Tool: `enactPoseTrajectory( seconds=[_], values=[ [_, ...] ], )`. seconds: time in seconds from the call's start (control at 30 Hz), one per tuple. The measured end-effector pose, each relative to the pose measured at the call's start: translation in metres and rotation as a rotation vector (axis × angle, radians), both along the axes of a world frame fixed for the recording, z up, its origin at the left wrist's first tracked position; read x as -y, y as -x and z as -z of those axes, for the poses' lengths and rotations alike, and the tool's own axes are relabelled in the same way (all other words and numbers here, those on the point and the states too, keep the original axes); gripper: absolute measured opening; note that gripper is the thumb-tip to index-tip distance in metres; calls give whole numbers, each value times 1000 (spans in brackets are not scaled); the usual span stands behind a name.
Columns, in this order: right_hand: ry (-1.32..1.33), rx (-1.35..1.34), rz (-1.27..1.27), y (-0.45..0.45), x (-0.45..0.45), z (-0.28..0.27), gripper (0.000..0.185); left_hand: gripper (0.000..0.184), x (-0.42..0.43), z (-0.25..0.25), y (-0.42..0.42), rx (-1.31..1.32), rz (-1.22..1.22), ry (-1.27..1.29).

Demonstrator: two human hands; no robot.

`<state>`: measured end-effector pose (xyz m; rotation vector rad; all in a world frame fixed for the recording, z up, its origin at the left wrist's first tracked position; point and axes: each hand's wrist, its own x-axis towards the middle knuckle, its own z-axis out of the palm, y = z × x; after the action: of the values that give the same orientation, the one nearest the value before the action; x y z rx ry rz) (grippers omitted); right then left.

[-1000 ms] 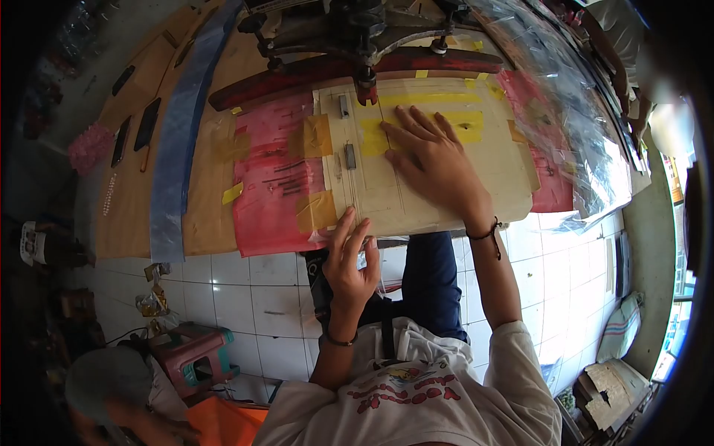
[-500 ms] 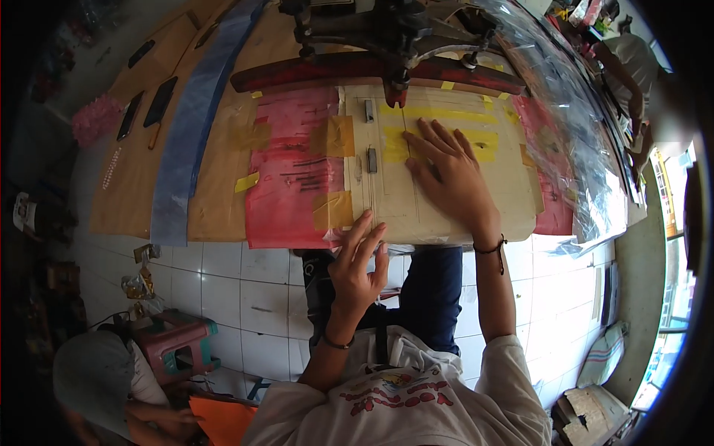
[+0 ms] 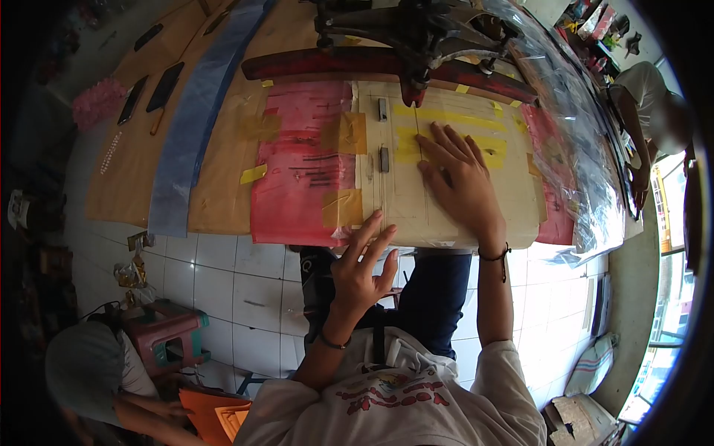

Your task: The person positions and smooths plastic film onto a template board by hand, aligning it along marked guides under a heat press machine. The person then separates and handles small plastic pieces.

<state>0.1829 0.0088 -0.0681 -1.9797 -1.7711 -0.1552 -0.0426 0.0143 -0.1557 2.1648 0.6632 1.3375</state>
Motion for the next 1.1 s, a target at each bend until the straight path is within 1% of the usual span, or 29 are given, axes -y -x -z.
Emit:
enactPoseTrajectory(
  seconds=[0.17, 0.37, 0.47, 0.57, 0.67, 0.87, 1.1],
  values=[
    [5, 18, 2, -1, -1, 0, 45, 42, 0, -3, 0, -12, 12, 10],
    [15, 19, 6, -1, -2, 0, 45, 42, 3, 0, -1, -14, -5, 80],
    [10, 20, 2, -2, -3, 1, 45, 41, 0, -5, -2, -15, -39, -31],
    [8, 18, 4, -3, -2, 3, 45, 41, 4, -4, -1, -25, -26, 68],
    [5, 11, 4, -2, -2, 1, 44, 41, 3, -9, -2, -32, -45, 7],
    [4, -10, 9, -2, -2, 2, 44, 38, 6, -10, -2, -41, -56, 56],
    [-15, -25, 4, -3, -1, 2, 43, 36, 5, -13, -3, -57, -71, 15]
  ],
)
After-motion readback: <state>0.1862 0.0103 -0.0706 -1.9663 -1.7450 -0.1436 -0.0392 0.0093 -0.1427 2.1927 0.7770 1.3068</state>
